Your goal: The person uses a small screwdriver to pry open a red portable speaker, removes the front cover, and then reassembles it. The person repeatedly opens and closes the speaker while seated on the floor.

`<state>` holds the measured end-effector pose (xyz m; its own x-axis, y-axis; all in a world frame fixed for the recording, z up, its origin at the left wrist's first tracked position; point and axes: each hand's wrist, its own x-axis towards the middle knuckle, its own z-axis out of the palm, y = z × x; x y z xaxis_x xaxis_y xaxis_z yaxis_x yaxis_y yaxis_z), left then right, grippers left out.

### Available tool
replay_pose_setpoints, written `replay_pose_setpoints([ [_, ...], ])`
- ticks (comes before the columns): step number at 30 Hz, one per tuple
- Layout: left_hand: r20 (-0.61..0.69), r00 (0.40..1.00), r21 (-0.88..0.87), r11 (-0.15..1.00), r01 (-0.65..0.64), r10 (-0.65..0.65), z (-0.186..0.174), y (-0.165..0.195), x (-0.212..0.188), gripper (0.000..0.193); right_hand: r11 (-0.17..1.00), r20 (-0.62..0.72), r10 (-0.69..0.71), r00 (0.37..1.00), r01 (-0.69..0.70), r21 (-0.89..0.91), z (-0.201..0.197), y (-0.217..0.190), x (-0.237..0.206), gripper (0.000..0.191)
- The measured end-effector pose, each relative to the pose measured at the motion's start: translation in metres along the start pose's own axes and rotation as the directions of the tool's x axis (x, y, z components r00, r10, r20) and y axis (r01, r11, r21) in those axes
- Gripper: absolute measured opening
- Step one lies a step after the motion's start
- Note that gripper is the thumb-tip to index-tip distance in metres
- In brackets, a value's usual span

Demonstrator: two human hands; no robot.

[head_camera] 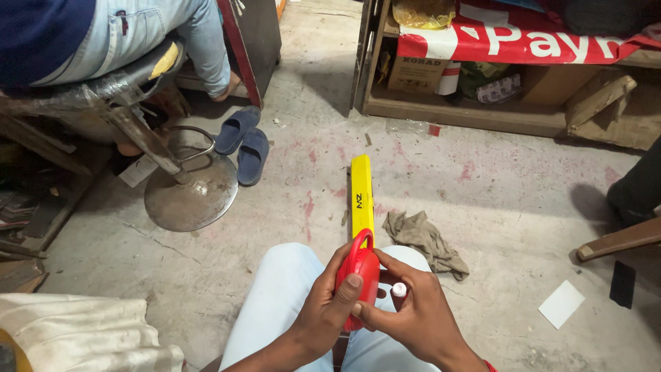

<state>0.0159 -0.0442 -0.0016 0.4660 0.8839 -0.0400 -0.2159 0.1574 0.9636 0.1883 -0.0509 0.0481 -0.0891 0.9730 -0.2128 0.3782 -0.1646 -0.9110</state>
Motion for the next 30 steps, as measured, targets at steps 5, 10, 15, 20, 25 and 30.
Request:
replay_pose_setpoints([
  [5,0.023,0.998,-0.096,0.994,0.060,-0.058,0.000,0.000,0.002,0.077,0.998,-0.019,0.058,0.998,-0.058,0.004,0.001,0.006,-0.001,0.084],
  [10,-0.013,0.968,-0.313,0.920,0.235,-0.252,-0.001,0.010,0.004,0.081,0.997,-0.078,0.076,0.994,-0.076,0.014,-0.003,0.014,0.007,0.071],
  [15,-0.024,0.932,-0.526,0.797,0.297,-0.363,-0.011,0.015,0.013,0.091,0.998,-0.174,-0.060,0.983,0.061,0.002,-0.005,0.011,0.003,0.073],
  [20,-0.067,0.900,-0.503,0.793,0.342,-0.431,-0.011,0.008,0.012,0.082,0.899,-0.110,-0.392,0.913,0.355,-0.255,-0.001,0.005,-0.003,0.096],
  [25,0.042,0.894,-0.582,0.716,0.385,-0.446,-0.010,0.013,0.008,0.077,0.995,-0.079,-0.048,0.996,0.041,-0.086,0.001,0.021,0.000,0.088],
  [30,-0.016,0.863,-0.690,0.630,0.357,-0.506,-0.011,0.023,0.012,0.077,0.805,-0.268,0.017,0.963,0.146,0.575,-0.010,0.045,0.010,0.034],
])
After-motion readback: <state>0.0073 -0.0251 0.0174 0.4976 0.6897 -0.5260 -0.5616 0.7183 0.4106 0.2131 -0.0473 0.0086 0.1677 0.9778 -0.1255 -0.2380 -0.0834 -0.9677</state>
